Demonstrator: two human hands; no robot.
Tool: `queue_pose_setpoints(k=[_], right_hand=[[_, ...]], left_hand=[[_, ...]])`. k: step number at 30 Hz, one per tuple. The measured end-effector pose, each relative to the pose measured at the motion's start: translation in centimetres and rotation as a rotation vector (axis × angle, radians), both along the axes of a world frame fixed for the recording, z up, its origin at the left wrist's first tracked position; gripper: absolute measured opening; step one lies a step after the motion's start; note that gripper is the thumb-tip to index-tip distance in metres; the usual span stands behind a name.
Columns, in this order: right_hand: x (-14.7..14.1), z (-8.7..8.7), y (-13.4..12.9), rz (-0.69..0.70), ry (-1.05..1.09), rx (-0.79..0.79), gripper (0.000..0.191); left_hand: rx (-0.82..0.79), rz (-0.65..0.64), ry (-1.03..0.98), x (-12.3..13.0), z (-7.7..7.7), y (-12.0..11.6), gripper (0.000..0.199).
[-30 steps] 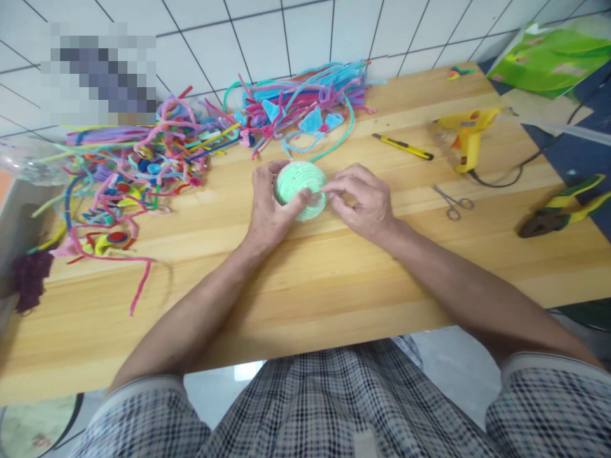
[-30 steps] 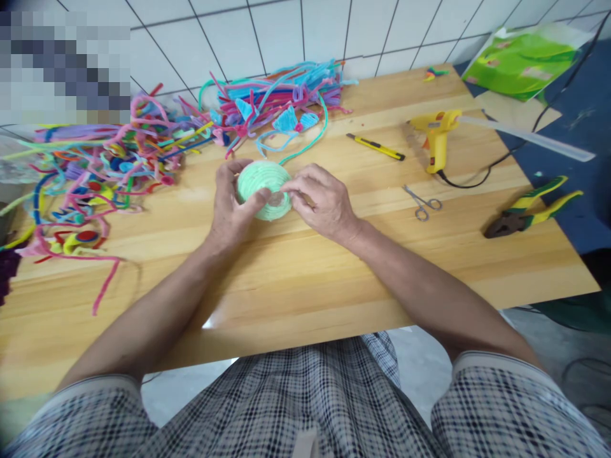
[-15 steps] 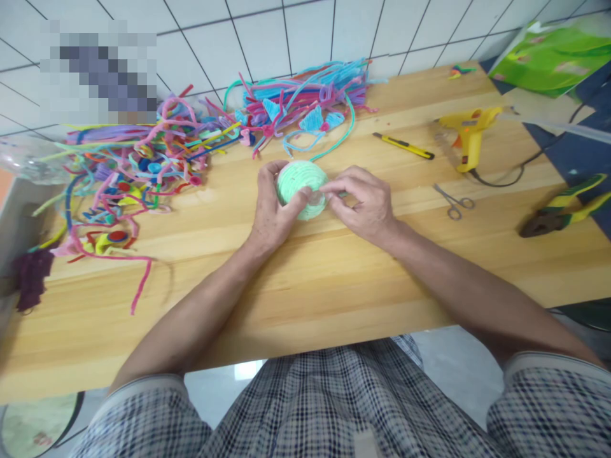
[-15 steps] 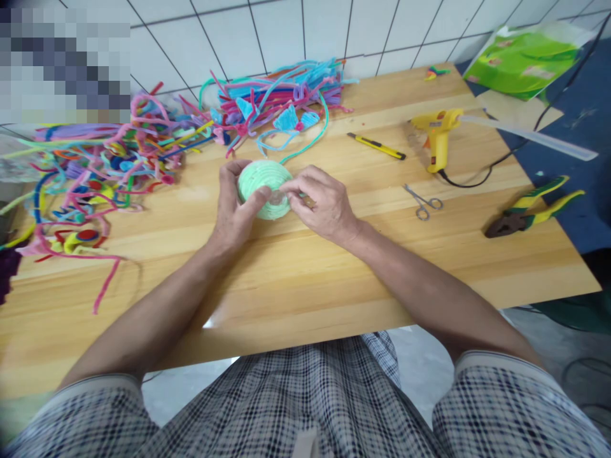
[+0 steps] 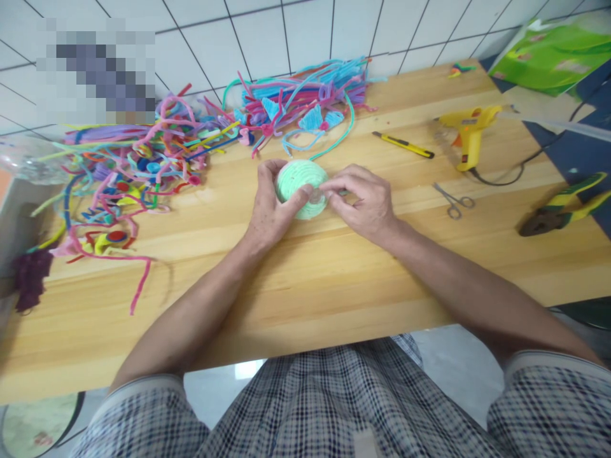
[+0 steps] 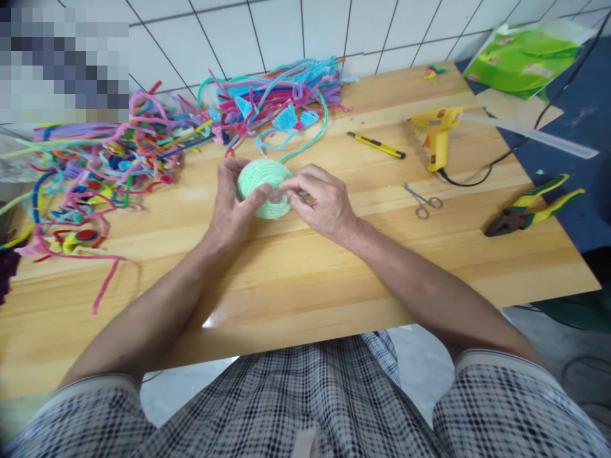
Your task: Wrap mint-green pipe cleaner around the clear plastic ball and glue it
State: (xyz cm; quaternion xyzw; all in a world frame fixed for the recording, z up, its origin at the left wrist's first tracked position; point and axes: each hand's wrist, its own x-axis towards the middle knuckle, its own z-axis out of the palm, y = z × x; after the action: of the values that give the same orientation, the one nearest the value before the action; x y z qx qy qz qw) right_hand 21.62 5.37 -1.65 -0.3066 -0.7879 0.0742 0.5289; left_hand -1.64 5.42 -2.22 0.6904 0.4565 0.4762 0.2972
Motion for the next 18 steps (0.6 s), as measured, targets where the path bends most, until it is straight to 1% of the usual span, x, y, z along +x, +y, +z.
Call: queue_pose_setpoints(k=[4,8,11,14,18], right_hand=[[-0.14,-0.04,-0.07,0.01,-0.003,0.01,0.014],[-0.17,-0.09,0.01,0.022,-0.006,0.01,0.013],[-0.1,-0.25,0.18,0.007,0.001,0.026,0.016],[-0.04,-0.43,0.25,-0.016,0.005,0.047,0.019],[-0.05,-0.51,0.13,-0.025,-0.018,0.033,0.019]], left_hand=[[0.019,0.034,0.027,0.07,-0.12,0.41,0.085],[0.021,0.091,0.031,0.04,-0.19,0.48,0.077],[0.013,0.132,0.012,-0.11,-0.27,0.42,0.071],[0.01,0.153,-0.003,-0.05,-0.2,0.22,0.072],[0.009,0.183,-0.034,0.54,0.04,-0.32,0.075]])
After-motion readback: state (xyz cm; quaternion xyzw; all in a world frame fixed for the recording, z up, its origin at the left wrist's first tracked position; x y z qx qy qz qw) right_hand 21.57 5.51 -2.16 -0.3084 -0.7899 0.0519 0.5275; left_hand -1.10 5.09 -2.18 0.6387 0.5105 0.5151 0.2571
